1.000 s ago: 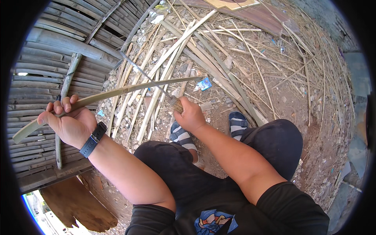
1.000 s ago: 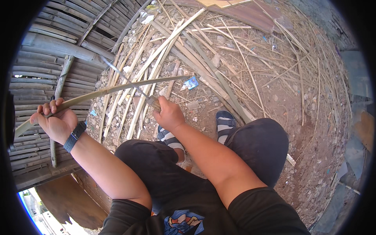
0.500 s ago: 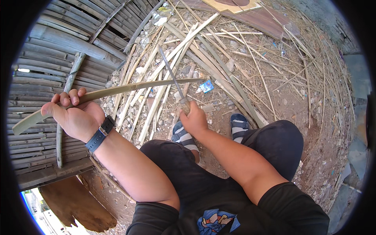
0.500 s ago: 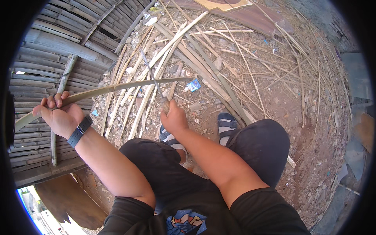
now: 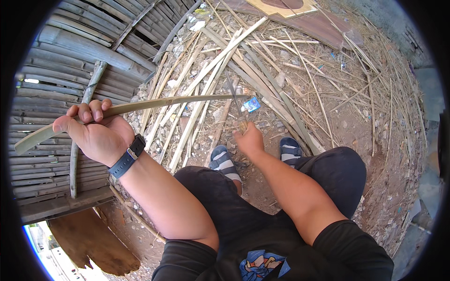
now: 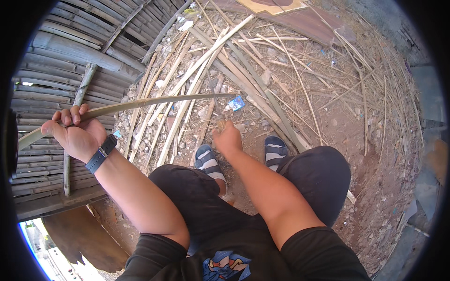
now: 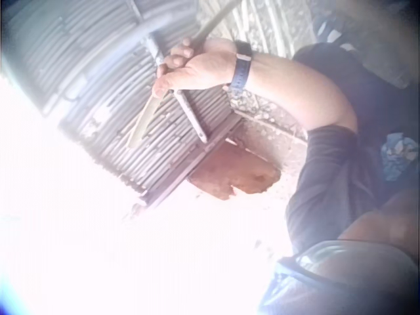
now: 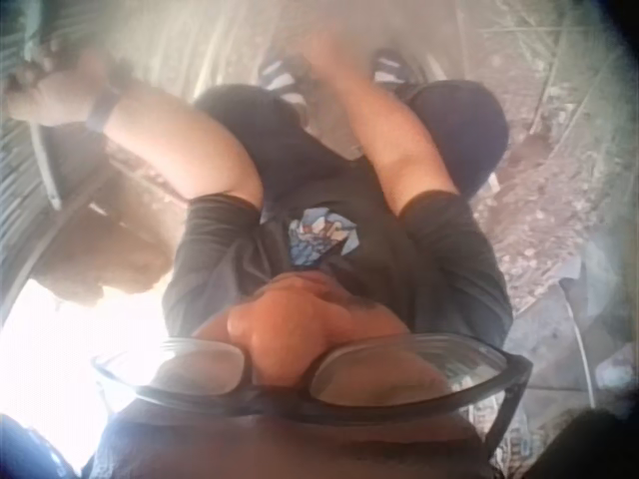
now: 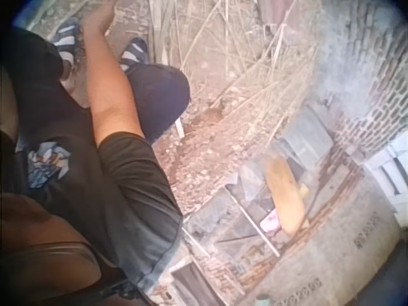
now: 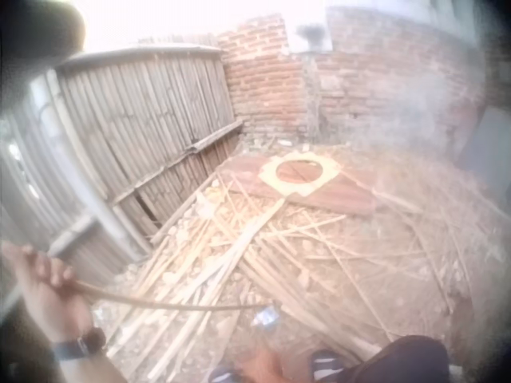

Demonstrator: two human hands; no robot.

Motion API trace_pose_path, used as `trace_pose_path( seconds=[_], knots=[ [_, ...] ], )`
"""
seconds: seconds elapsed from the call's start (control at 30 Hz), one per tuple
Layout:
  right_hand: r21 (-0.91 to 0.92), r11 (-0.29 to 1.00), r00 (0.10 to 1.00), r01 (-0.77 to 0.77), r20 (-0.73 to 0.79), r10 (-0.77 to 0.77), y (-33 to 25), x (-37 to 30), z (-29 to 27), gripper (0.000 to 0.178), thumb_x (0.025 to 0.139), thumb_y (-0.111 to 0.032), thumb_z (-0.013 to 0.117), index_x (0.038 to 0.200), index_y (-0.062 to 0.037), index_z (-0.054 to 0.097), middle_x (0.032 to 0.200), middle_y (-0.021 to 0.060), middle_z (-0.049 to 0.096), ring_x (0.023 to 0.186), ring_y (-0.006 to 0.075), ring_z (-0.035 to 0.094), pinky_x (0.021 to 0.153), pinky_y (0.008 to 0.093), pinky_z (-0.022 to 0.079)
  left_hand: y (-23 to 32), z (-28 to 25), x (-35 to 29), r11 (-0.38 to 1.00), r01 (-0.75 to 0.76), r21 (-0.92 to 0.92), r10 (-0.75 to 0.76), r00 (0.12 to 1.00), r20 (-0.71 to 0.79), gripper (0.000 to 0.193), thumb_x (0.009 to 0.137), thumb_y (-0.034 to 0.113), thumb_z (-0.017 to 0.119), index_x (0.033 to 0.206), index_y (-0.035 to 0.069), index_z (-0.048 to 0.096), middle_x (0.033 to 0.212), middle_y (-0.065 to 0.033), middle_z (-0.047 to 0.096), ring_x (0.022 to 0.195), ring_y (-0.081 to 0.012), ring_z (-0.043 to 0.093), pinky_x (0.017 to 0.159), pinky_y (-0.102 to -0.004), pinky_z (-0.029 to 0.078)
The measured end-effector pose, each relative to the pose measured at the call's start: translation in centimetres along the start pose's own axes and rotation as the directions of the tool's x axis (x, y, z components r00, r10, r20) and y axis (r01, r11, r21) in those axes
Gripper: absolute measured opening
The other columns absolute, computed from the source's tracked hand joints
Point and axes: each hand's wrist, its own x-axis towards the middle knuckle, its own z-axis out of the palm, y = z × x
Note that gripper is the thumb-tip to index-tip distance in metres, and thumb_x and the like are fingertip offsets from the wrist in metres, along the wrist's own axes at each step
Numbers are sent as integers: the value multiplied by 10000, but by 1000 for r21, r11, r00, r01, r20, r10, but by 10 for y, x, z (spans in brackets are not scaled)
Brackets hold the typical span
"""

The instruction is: The person sits on the ground and uses a knife to split long bamboo strips into thinner pieces. They hold the bamboo with one hand and carefully shave or split it with the knife in the other, repeating the process on multiple strips.

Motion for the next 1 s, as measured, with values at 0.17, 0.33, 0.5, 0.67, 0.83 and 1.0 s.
trace_pose_path(
  seconds=[0.17, 0.33, 0.5, 0.67, 0.83, 1.0],
  knots=[
    [158, 867, 877, 472, 15, -480, -59, -22, 1, 360, 854, -286, 695, 1042, -27, 530, 818, 253, 666, 792, 454, 658, 697, 516, 524, 2, -21, 7, 1000, 17, 7, -18, 1000, 12, 456, 924, 570, 572, 902, 122, 492, 666, 41, 381, 596, -112, 392, 651, -294, 393],
    [99, 917, 922, 386, -23, -386, -1, -6, 18, 363, 842, -234, 685, 1100, -21, 544, 848, 261, 671, 826, 449, 663, 732, 515, 528, -6, -19, 6, 1000, 28, -11, -28, 1000, 4, 466, 878, 606, 616, 894, 146, 539, 650, 57, 381, 577, -91, 384, 604, -264, 381],
    [-34, 999, 999, -17, -45, 16, 13, -7, 15, 369, 840, -210, 675, 1133, -10, 572, 873, 268, 676, 852, 443, 669, 761, 514, 530, -5, -20, 7, 998, 53, -41, -51, 998, 28, 485, 842, 633, 642, 868, 156, 560, 648, 58, 384, 568, -92, 375, 604, -261, 370],
    [218, 890, 915, 399, -33, -402, -79, -31, 0, 280, 827, -197, 705, 984, -14, 564, 717, 216, 644, 702, 416, 668, 626, 481, 506, -3, -21, 7, 997, 60, -44, -58, 997, 46, 492, 836, 646, 640, 869, 160, 571, 636, 59, 384, 567, -93, 366, 607, -269, 359],
    [237, 758, 781, 608, -5, -625, -90, -41, -10, 289, 795, -155, 704, 1002, -13, 561, 736, 217, 649, 708, 409, 667, 632, 465, 515, -3, -31, 8, 993, 91, -75, -83, 991, 108, 476, 853, 645, 623, 847, 170, 601, 619, 62, 389, 556, -94, 365, 594, -266, 351],
    [29, 985, 986, 168, 15, -169, -18, -10, -7, 309, 788, -165, 689, 1030, -12, 574, 748, 225, 662, 717, 416, 669, 645, 477, 518, -8, -48, 19, 955, 196, -222, -126, 948, 294, 488, 900, 640, 569, 849, 165, 665, 612, 59, 431, 545, -97, 376, 577, -267, 347]
  ],
)
